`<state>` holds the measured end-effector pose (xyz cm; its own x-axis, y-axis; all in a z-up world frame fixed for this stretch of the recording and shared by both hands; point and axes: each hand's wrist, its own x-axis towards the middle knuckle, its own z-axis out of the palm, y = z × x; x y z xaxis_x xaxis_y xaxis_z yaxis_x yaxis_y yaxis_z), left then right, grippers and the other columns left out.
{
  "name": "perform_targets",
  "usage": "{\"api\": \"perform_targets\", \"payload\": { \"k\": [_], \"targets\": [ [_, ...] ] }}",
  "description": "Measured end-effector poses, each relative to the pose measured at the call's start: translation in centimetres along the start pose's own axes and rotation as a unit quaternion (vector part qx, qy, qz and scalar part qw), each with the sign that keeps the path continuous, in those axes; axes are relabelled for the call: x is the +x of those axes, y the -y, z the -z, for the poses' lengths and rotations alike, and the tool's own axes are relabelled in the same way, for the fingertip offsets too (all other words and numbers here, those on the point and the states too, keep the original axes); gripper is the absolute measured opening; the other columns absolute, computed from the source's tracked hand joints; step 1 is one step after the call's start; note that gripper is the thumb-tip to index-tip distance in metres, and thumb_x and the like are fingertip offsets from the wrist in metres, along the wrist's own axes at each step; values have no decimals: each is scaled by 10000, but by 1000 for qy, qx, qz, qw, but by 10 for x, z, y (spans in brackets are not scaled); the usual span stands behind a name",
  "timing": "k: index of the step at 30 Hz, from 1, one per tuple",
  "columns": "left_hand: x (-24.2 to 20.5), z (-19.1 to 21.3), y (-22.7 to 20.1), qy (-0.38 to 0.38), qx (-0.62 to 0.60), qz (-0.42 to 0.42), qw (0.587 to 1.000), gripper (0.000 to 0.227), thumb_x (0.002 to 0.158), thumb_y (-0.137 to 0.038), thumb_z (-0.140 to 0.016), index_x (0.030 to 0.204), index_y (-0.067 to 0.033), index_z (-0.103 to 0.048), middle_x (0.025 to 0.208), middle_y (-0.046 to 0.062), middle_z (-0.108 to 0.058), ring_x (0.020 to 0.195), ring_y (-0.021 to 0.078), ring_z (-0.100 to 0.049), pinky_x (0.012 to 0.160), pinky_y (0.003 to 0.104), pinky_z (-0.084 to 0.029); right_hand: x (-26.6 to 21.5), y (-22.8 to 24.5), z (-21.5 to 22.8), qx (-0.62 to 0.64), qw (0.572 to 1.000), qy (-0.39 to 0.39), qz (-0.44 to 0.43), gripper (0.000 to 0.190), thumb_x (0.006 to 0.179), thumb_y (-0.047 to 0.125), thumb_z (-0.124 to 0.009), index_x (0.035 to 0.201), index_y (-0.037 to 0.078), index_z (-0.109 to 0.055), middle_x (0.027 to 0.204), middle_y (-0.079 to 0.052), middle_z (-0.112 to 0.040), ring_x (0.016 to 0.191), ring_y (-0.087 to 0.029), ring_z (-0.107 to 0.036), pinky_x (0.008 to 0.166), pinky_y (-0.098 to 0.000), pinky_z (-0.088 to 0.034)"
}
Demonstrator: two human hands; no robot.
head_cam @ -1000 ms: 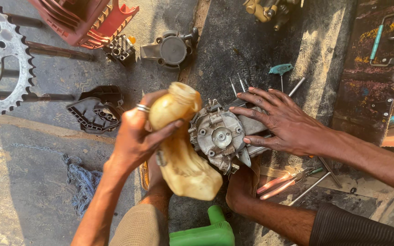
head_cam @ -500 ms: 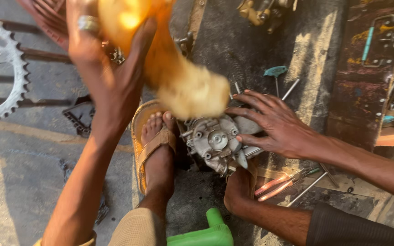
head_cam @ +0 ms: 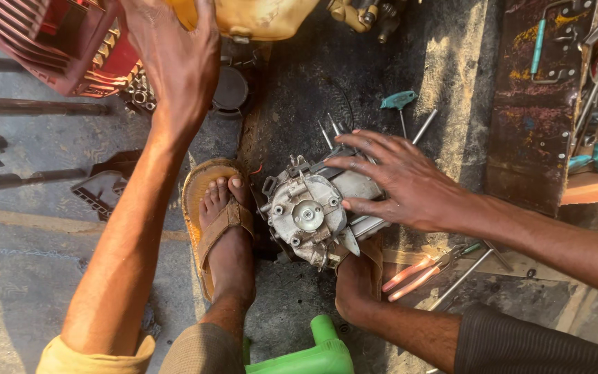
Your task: The person disassembles a small engine using a screwdriver, removing the cover and internal components. They manipulate the engine parts and tools on the floor, then reassemble the engine by placing components back and tightening screws.
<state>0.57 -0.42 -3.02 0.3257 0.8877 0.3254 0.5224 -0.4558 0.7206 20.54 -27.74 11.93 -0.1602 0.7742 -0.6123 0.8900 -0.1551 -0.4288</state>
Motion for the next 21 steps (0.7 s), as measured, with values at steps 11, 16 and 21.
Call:
{"api": "perform_targets", "payload": {
  "k": [11,16,21],
  "targets": [
    [7,26,-37,109,-157,125,974,653,1092,-322,-606,1516,62,-292,1410,403,-335,1237,487,-586,1074,543,-512,-12,-11,5,32,999,-20,-39,721,854,611,-594,1490,302,-449,1669,-43,-206,1511,-373,-239,1135,-733,-201],
    [-22,37,-42,119,-186,39,975,675,1123,-238,-684,1602,-7,-267,1569,312,-389,1421,447,-578,1150,482,-551,-12,-11,11,31,997,-22,-62,810,824,624,-594,1546,328,-377,1656,-43,-209,1460,-383,-333,1101,-732,-290],
    [-49,74,-67,212,-253,86,940,622,1031,-209,-691,1552,-65,-383,1484,184,-575,1284,327,-678,1073,435,-604,-13,-13,12,120,987,-28,-104,962,777,648,-589,1602,301,-236,1653,-120,-214,1464,-415,-328,1091,-748,-282]
  ]
}}
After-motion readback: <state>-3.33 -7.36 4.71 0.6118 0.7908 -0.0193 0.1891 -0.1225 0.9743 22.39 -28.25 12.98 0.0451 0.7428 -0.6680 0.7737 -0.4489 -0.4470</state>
